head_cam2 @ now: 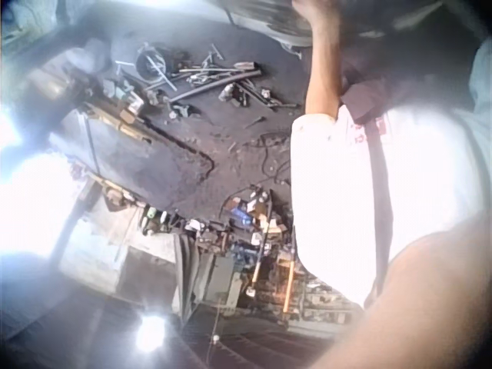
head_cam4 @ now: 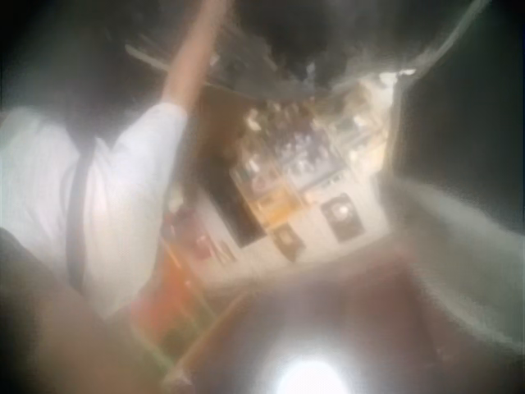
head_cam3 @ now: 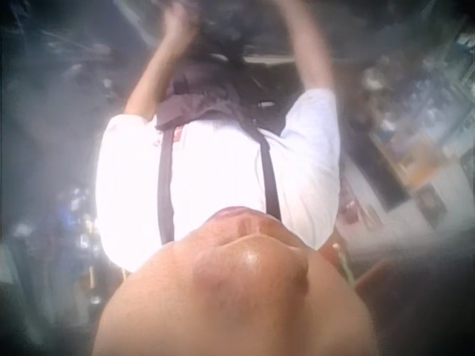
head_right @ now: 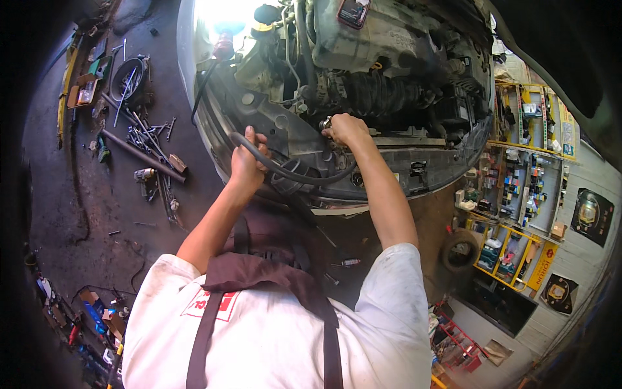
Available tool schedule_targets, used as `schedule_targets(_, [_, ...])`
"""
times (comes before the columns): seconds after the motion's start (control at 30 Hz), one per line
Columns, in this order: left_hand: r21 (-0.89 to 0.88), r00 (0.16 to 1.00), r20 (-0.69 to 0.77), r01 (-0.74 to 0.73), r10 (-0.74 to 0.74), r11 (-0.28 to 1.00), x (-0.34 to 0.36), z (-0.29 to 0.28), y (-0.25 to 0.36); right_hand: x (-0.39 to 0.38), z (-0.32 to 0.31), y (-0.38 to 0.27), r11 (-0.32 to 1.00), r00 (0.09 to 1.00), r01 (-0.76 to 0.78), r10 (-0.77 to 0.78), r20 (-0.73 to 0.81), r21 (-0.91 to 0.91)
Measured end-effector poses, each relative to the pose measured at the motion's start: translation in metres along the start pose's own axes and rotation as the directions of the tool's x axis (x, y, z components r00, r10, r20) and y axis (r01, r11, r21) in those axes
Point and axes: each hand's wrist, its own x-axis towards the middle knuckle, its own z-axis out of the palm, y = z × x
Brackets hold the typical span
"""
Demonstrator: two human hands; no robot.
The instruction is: The person works on a car engine with the hood open, using a wrench to tighten bolts and a pneumatic impact wrench to secure components. They also retrieve a tool from a nearby workbench and return to the engine bay to continue the repair.
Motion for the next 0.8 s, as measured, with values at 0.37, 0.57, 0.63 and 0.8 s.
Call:
schedule_targets(0.37, [0.199,0.986,-0.137,-0.069,0.098,0.978,0.016,0.002,0.036,-0.016,0.006,0.024,0.973,0.997,0.003,-0.019,0.068,0.232])
schedule_targets(0.57, [0.224,0.992,-0.075,-0.085,0.104,0.971,0.029,-0.004,0.043,0.003,0.002,0.004,0.993,0.994,0.092,-0.095,0.044,0.074])
schedule_targets(0.63, [0.247,0.991,-0.104,-0.060,0.088,0.967,0.030,-0.007,0.045,0.009,0.001,0.002,0.989,0.988,0.147,-0.148,0.040,0.029])
schedule_targets(0.8, [0.299,0.993,-0.017,-0.109,0.119,0.948,0.030,-0.014,0.047,0.013,0.000,-0.007,0.981,0.986,0.165,-0.160,0.055,-0.105])
